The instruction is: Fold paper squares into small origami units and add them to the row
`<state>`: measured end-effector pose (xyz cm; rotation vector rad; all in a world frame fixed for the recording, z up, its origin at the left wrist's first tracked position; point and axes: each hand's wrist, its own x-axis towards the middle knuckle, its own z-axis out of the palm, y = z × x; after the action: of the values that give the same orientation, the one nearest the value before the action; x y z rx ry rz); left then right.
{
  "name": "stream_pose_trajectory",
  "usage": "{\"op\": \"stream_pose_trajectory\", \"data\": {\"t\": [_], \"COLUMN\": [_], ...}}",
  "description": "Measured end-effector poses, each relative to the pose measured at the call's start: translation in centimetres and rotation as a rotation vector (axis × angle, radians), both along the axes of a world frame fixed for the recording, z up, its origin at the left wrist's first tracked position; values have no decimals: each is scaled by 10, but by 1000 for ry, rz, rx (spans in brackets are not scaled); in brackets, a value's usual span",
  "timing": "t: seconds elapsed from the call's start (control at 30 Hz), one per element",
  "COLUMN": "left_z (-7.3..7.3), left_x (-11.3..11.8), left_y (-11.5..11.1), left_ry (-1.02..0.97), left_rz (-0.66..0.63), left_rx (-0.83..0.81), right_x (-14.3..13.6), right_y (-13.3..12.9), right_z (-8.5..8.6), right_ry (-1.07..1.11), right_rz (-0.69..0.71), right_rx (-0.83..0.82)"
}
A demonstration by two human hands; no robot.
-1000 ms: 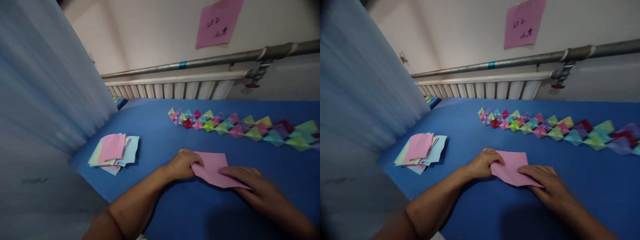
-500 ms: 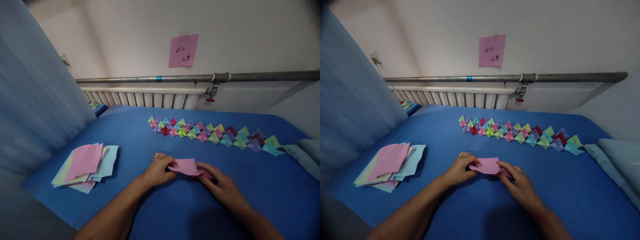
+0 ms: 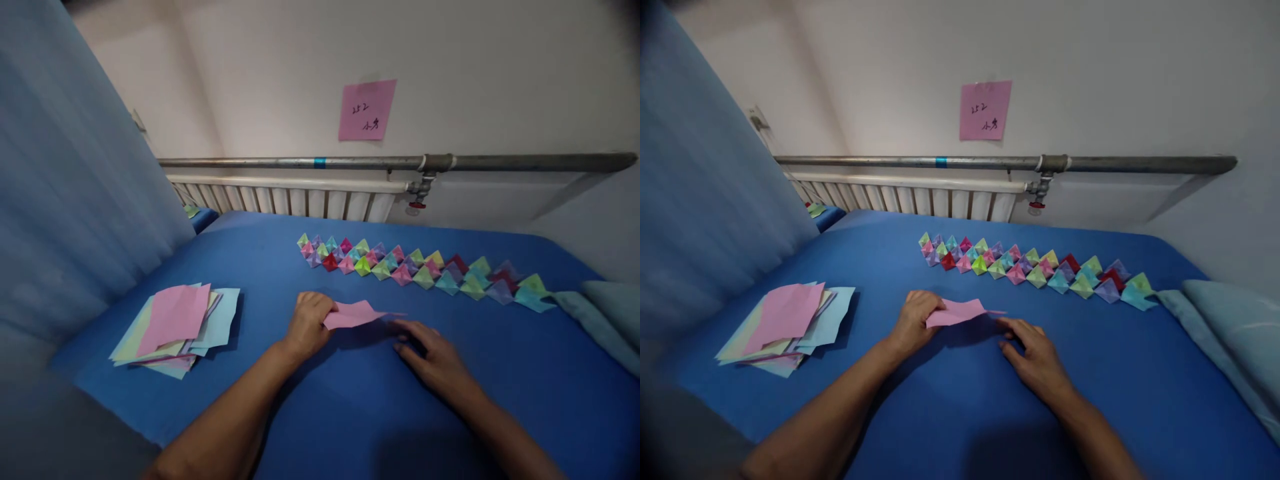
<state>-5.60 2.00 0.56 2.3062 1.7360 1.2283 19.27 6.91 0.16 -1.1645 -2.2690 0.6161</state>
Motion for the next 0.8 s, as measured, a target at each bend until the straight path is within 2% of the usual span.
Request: {"op": "stream_pose_trajectory", "data": {"t": [0.1,0.17,0.3,0.33,0.4,0.5,0.57,0.63,0.8], "left_z": [13,24,48,52,57,52,43,32,14], "left_x": [-9,-24,-78,-95,-130,-170,-184,-184,-151], "left_y": [-7,-18,-60,-73,-98,-129,-144,-155,-165], "left_ry": [13,26,118,173,274,335,361,370,438], "left_rz": [115,211,499,578,727,911,927,887,641], "left_rx": [66,126,385,402,365,184,71,16,34], "right_x": [0,0,0,0,0,1,0,-1,-1], "right_y": [-1,-1,-2,-2,-2,-2,-1,0,-1], "right_z": [1,-1,-5,-6,-8,-10,-12,-13,-13], "right_ry": [-4,0,-5,-9,-16,-25,-28,-37,-62], "right_rz": [16,22,43,47,46,43,43,43,35], "right_rx": [3,15,49,52,56,56,62,66,71]}}
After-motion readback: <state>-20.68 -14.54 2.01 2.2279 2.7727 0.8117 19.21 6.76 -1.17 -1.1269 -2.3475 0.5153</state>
